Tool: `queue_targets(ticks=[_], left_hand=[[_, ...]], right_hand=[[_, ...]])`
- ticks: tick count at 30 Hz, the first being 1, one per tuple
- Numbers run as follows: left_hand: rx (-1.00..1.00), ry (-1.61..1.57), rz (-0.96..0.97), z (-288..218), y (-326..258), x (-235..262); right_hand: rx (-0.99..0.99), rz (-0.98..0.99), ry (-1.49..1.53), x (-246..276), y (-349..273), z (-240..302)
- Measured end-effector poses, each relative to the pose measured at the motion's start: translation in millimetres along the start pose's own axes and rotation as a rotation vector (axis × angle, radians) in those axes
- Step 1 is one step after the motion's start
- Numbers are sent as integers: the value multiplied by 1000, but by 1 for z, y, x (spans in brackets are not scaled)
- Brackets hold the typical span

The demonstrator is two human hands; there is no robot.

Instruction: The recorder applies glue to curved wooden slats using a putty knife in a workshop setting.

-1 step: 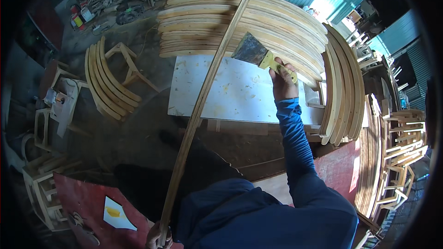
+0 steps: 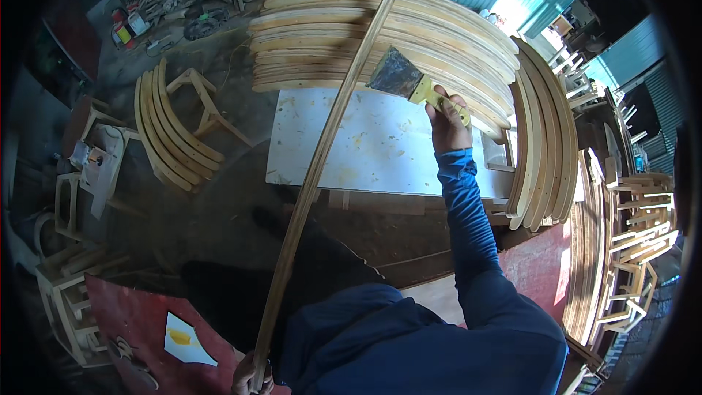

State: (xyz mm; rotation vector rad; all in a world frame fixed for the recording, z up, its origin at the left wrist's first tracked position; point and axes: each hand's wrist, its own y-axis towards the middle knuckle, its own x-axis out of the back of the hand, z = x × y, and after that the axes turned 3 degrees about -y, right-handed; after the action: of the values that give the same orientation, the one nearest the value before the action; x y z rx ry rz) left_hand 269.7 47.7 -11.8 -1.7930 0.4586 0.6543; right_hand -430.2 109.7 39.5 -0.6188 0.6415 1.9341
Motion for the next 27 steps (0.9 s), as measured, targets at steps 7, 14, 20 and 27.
queue_targets(ticks=[7,14,20,27], left_hand=[[35,15,182,-10,9,-2],[-7,31,73,-5,13,9],[82,30,33,-5,0,-4],[38,61,86,-7,7,6]], right_hand=[[9,70,-56,-4,66,-7],[-34,79,-55,-3,72,-27],[-47,50,-139,0,76,-22],[-70,60,-238,-3,81,-9]])
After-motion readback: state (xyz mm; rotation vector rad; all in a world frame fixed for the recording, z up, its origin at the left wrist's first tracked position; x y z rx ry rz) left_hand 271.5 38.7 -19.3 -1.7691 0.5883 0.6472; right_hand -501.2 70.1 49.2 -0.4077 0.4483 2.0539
